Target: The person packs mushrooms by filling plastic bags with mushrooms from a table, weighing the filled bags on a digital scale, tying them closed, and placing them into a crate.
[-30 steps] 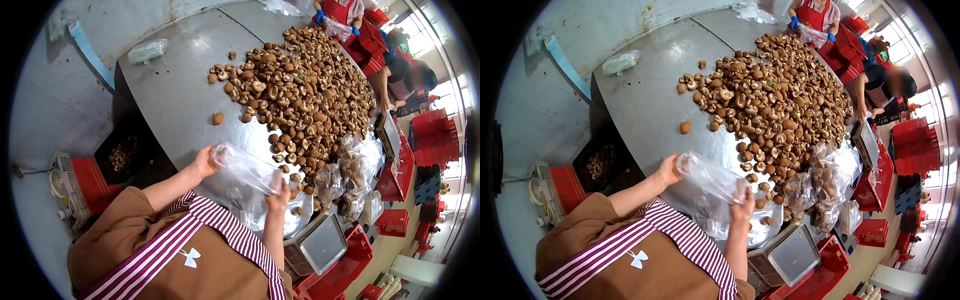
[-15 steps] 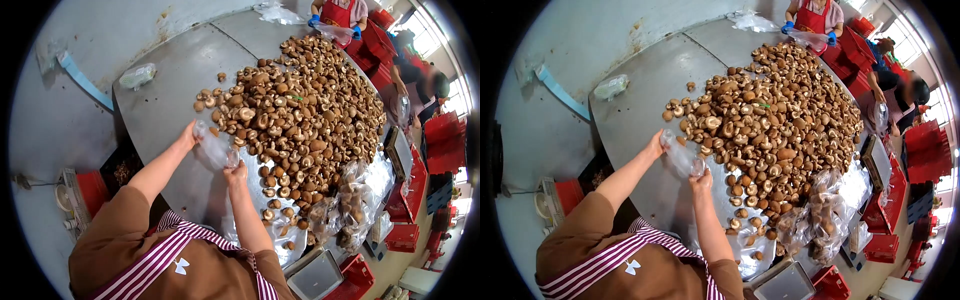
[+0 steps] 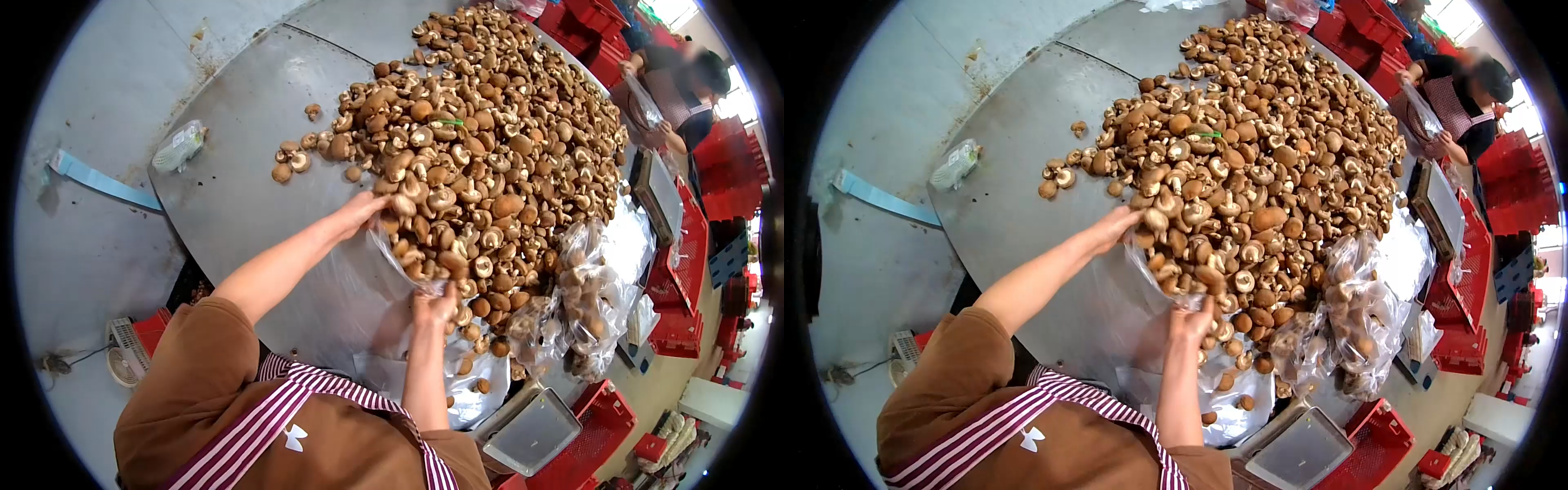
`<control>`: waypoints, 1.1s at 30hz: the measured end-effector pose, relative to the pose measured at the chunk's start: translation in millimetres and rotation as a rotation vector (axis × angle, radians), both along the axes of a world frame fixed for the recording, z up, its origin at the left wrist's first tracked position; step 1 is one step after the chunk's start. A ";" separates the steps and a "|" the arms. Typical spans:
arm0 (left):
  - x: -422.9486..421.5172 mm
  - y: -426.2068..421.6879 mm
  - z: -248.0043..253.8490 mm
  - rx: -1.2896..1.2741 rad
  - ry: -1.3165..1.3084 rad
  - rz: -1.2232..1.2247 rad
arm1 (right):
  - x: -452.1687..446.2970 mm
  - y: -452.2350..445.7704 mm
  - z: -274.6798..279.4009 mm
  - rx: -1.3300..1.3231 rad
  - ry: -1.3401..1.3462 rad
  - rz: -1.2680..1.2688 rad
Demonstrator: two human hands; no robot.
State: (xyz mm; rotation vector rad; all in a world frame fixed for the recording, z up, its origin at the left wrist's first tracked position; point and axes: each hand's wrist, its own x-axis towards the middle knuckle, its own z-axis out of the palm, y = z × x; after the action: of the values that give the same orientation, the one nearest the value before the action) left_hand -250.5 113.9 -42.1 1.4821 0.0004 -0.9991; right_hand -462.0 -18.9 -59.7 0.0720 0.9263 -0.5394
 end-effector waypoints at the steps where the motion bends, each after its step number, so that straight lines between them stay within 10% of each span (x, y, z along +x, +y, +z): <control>1: -10.7 -2.7 9.0 -0.086 0.060 0.041 | 2.9 -5.1 36.6 -0.048 0.107 -0.025; 3: -11.2 0.7 1.1 0.012 0.314 0.266 | -16.5 -27.9 17.0 -0.202 -0.209 0.208; 7: 17.9 28.5 -54.1 -0.214 0.562 0.674 | 26.0 -14.2 29.8 -0.480 0.081 0.490; 9: 7.9 4.2 18.8 -0.225 0.444 0.696 | 41.3 -9.3 31.4 -0.536 0.173 0.563; 13: 16.9 3.2 5.2 0.028 -0.168 0.063 | 25.7 -26.4 10.0 -0.514 0.032 0.481; 19: 45.4 -7.6 -0.2 -0.010 0.246 0.168 | 35.5 -41.0 27.8 -0.645 0.175 0.595; 25: 53.6 -66.3 26.2 0.530 -0.469 -0.397 | 61.7 -69.1 48.9 -0.642 0.154 0.709; 27: 27.8 -76.1 51.5 0.692 -0.711 -0.457 | 76.9 -58.0 68.8 -0.963 0.530 0.838; 33: -2.8 -39.9 28.6 0.386 -0.642 -0.523 | 64.9 -42.5 36.2 -1.268 0.232 0.952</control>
State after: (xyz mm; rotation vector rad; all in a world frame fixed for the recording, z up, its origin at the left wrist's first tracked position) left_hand -253.3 74.0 -13.5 2.1738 -0.7220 -0.9115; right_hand -397.0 -61.4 -23.5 -1.5244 0.5942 -0.1492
